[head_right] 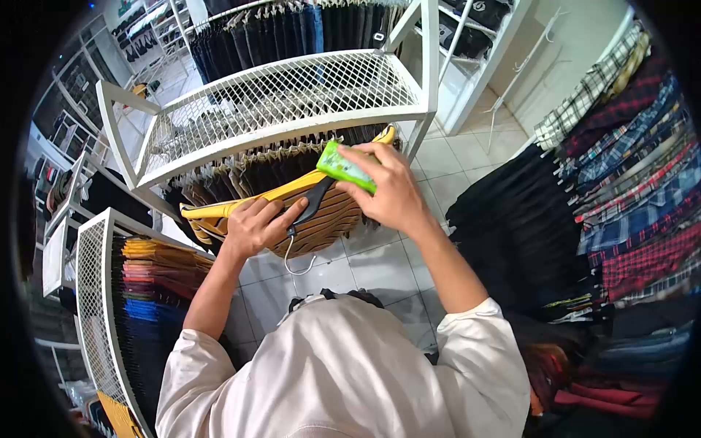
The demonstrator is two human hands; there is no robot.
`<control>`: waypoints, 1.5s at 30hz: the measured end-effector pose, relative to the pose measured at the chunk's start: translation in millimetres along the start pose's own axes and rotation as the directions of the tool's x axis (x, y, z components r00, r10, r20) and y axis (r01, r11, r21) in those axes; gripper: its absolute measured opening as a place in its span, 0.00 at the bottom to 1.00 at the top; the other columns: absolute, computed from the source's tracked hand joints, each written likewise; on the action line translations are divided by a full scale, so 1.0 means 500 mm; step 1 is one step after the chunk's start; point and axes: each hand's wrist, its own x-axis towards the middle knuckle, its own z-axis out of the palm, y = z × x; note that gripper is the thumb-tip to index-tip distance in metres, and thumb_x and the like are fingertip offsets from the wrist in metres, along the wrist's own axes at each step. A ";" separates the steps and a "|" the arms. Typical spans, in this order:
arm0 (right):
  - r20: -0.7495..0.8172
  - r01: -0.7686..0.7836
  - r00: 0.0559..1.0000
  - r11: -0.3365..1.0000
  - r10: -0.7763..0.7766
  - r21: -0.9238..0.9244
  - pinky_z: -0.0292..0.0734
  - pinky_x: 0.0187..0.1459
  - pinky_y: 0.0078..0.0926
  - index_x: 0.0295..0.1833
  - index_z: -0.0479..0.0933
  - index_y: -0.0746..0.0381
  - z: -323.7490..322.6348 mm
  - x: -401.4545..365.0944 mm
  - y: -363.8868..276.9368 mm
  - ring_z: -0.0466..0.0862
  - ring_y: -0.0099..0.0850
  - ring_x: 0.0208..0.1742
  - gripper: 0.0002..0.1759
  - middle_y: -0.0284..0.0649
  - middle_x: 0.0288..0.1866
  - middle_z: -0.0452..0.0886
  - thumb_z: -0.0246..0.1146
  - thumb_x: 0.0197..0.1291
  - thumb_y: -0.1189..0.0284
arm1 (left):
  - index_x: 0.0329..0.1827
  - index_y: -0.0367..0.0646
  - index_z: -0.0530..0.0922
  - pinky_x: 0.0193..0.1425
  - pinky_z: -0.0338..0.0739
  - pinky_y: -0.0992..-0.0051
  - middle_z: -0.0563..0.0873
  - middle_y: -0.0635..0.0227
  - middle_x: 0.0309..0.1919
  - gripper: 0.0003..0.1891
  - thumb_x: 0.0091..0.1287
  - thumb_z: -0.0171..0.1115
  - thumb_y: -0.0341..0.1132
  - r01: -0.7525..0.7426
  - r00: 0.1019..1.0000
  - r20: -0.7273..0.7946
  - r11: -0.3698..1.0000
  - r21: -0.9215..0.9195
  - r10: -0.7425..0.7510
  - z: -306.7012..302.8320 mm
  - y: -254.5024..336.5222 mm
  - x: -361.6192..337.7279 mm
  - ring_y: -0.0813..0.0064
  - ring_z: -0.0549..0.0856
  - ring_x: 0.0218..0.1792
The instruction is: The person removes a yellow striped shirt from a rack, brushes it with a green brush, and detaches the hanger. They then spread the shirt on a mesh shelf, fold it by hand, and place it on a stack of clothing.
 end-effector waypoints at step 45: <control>-0.079 -0.025 0.997 0.981 0.010 -0.192 0.74 0.64 0.46 0.63 0.84 0.57 0.185 0.213 0.362 0.80 0.45 0.66 0.26 0.50 0.62 0.83 0.68 0.68 0.52 | 0.41 0.35 0.86 0.29 0.74 0.78 0.87 0.72 0.26 0.20 0.65 0.78 0.46 0.893 0.371 0.721 0.013 -0.449 -0.585 -0.015 -0.118 0.078 0.84 0.80 0.25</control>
